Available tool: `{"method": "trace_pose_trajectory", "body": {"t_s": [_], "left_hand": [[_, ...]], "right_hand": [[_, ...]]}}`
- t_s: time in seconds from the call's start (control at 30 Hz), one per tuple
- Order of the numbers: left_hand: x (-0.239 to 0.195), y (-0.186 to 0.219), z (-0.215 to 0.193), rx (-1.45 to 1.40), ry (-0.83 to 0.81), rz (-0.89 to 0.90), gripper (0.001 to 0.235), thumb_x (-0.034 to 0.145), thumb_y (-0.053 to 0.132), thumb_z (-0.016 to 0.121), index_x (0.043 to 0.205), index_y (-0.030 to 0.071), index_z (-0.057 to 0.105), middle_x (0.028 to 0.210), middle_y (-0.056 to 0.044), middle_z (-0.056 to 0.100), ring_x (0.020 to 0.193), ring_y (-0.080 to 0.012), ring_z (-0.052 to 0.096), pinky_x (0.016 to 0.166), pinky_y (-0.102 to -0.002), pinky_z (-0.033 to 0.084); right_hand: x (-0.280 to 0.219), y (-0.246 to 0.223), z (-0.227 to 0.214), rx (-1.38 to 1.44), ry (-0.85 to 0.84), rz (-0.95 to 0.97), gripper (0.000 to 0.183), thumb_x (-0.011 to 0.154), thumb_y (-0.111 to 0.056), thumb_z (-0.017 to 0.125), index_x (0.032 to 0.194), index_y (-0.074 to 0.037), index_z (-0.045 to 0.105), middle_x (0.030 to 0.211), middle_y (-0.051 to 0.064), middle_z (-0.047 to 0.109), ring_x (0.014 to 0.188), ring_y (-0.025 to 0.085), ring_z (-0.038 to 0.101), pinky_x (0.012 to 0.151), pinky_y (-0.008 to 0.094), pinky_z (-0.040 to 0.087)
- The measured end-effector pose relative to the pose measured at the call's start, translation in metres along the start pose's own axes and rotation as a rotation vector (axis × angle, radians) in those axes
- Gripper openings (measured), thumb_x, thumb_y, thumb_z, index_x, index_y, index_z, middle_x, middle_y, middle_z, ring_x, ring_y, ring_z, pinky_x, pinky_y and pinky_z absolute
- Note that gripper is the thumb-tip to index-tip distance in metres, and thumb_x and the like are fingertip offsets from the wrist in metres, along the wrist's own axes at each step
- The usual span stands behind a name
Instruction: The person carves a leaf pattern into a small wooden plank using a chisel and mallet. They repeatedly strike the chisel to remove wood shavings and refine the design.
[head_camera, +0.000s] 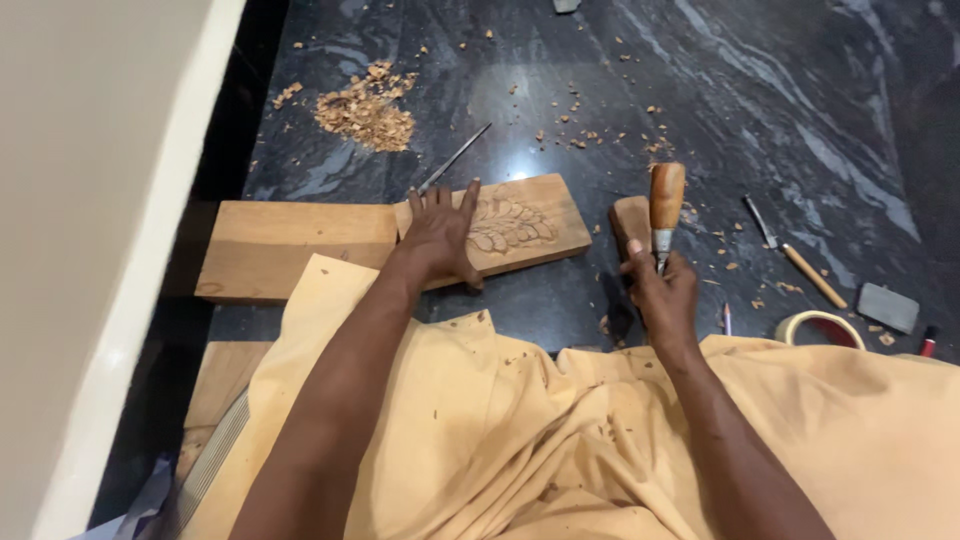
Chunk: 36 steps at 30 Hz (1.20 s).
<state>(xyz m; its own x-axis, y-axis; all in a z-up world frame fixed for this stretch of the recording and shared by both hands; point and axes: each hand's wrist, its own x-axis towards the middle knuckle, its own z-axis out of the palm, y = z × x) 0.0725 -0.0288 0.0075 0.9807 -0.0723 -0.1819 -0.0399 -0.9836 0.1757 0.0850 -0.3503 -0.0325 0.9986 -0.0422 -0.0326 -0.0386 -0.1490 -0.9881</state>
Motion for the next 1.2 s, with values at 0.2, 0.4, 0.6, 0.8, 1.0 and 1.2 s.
{"method": "trace_pose_trajectory", "body": {"t_s": [0.2,0.4,0.6,0.8,1.0,1.2], "left_hand": [[0.013,0.019,0.011,-0.102,0.255,-0.146,0.150,0.038,0.048,0.100,0.160,0.007,0.022,0.140,-0.034,0.041,0.138,-0.0514,0.031,0.117,-0.066,0.015],[0.076,0.004,-0.008,0.171,0.514,-0.205,0.134,0.042,0.045,0.097,0.156,0.013,0.032,0.151,-0.039,0.033,0.142,-0.0558,0.027,0.118,-0.066,0.011],[0.081,-0.014,0.020,0.118,0.421,0.015,0.132,0.048,0.048,0.096,0.158,0.015,0.031,0.153,-0.042,0.029,0.144,-0.0589,0.023,0.119,-0.069,0.005],[0.039,-0.006,0.042,0.001,0.299,0.285,0.124,0.053,0.048,0.096,0.156,0.017,0.033,0.152,-0.045,0.026,0.143,-0.0619,0.020,0.118,-0.070,0.006],[-0.035,0.033,0.030,-0.013,-0.120,0.502,0.123,0.058,0.051,0.094,0.157,0.013,0.031,0.148,-0.045,0.026,0.142,-0.0584,0.024,0.119,-0.068,0.012],[-0.050,0.046,0.011,-0.156,-0.232,0.433,0.125,0.049,0.048,0.093,0.157,0.020,0.037,0.131,-0.028,0.049,0.131,-0.0454,0.045,0.119,-0.062,0.028]], "right_hand": [[0.000,-0.008,-0.003,0.063,0.024,0.026,0.035,0.099,-0.036,0.070,0.087,-0.004,0.062,0.067,0.000,0.059,0.052,0.006,0.050,0.046,0.023,0.039],[0.003,-0.010,-0.001,0.043,0.025,0.055,0.035,0.100,-0.035,0.068,0.086,-0.004,0.063,0.065,-0.001,0.057,0.052,0.006,0.049,0.046,0.023,0.039],[0.011,-0.005,-0.004,0.133,0.014,0.047,0.036,0.103,-0.034,0.066,0.084,-0.004,0.061,0.062,-0.001,0.053,0.050,0.006,0.045,0.045,0.023,0.035],[0.015,-0.003,-0.005,0.182,0.025,0.081,0.035,0.103,-0.033,0.065,0.084,-0.003,0.062,0.059,-0.001,0.053,0.046,0.007,0.043,0.043,0.024,0.032],[0.014,0.006,-0.012,0.191,0.049,0.047,0.035,0.105,-0.033,0.066,0.086,-0.003,0.062,0.062,-0.002,0.055,0.049,0.005,0.046,0.044,0.022,0.034],[0.014,0.011,-0.014,0.200,0.046,0.075,0.032,0.103,-0.031,0.066,0.089,-0.004,0.060,0.071,0.002,0.064,0.049,0.006,0.048,0.044,0.023,0.036]]}}
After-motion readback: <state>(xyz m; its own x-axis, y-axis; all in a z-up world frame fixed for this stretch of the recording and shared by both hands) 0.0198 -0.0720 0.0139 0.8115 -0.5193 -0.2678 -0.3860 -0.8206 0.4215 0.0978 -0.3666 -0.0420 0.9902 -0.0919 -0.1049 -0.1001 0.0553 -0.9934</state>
